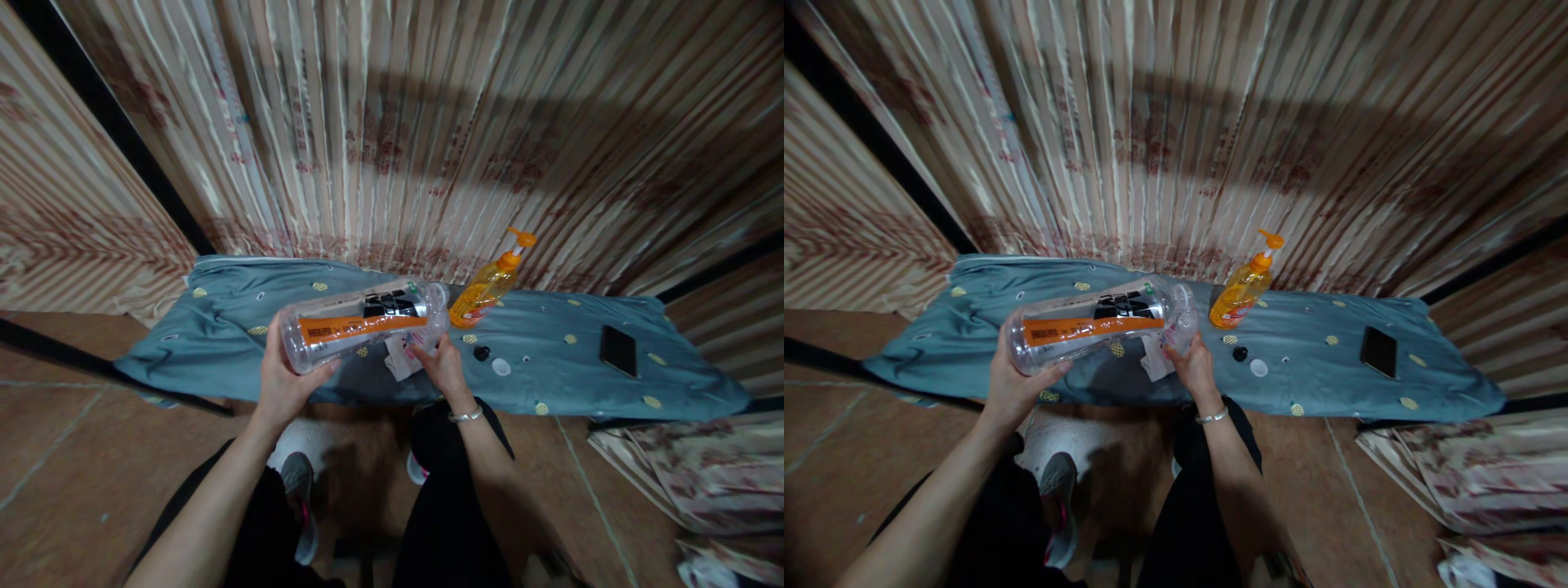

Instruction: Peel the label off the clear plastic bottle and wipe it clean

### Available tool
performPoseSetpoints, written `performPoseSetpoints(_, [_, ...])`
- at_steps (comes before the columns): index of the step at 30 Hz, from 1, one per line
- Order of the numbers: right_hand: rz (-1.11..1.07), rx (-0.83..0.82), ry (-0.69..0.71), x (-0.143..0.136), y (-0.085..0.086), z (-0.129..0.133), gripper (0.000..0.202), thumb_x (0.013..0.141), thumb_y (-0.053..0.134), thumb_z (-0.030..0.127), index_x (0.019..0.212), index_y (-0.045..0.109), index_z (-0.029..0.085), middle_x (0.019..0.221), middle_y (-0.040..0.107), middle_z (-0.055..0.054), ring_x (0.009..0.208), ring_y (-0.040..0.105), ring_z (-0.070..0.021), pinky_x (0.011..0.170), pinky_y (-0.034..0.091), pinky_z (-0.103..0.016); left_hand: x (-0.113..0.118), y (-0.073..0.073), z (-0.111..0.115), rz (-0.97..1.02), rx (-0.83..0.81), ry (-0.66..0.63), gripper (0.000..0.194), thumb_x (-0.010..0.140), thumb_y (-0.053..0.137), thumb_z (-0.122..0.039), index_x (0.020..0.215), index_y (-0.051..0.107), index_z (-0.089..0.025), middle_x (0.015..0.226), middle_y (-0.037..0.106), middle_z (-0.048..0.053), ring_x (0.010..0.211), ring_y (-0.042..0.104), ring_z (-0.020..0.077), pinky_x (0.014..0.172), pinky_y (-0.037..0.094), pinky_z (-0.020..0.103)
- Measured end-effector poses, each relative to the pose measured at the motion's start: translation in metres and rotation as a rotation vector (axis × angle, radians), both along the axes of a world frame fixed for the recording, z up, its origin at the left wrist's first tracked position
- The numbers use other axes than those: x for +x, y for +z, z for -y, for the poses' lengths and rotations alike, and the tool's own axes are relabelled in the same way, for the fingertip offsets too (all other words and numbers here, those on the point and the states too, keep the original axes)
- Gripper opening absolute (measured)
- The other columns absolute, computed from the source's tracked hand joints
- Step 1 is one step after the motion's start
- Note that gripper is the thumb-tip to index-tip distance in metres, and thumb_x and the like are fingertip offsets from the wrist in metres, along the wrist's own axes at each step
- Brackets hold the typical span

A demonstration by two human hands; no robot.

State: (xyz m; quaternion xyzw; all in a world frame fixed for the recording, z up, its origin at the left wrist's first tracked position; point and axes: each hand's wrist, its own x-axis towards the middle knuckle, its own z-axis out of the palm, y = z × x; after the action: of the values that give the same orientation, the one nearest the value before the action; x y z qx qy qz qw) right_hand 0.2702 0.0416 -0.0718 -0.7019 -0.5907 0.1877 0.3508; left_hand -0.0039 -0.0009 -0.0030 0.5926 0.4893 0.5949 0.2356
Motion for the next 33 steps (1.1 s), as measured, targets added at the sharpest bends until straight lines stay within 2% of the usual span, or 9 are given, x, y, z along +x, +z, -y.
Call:
performPoseSetpoints(8, [0.018,0.051,-0.006,0.0012,-0.0036,-0.0007,0.040,0.072,0.068,0.047,0.098,0.053,0.020,0.085,0.069,-0.008,0.079,0.068,-0.0281,0.071,0.054,-0.041,0.0005,0.0002,-0.0008,0.004,0.012,0.005,0.094,0.057,0.085,-0.050,0.135,0.042,-0.017,0.131,0.054,0.017,0.122,0.056,0.0352,0.104,0.044,0.051])
performPoseSetpoints(18, [0.034,0.037,0.002,0.0015,-0.0017,0.0017,0.046,0.074,0.067,0.049,0.101,0.053,0.016,0.087,0.069,-0.009,0.080,0.067,-0.0254,0.071,0.052,-0.038,0.0032,0.0022,-0.0015,-0.027,0.029,0.002,0.090,0.059,0.083,-0.053,0.133,0.043,-0.018,0.125,0.059,0.014,0.114,0.061,0.0309,0.098,0.051,0.047])
performPoseSetpoints(25, [0.061,0.037,-0.006,0.0026,-0.0019,0.0017,0.039,0.075,0.068,0.046,0.099,0.054,0.018,0.083,0.069,-0.009,0.078,0.067,-0.0252,0.069,0.051,-0.036,0.0037,0.0028,-0.0014,-0.021,0.032,0.003,0.092,0.058,0.084,-0.053,0.132,0.044,-0.018,0.123,0.060,0.013,0.112,0.061,0.0302,0.096,0.052,0.045])
performPoseSetpoints(33, [0.025,0.012,0.001,0.0031,-0.0046,-0.0015,0.048,0.073,0.070,0.048,0.106,0.055,0.016,0.088,0.070,-0.009,0.081,0.068,-0.0251,0.070,0.051,-0.034,0.0067,0.0039,-0.0021,0.001,0.045,0.028,0.089,0.058,0.083,-0.055,0.130,0.047,-0.017,0.119,0.061,0.012,0.107,0.064,0.0288,0.093,0.053,0.044])
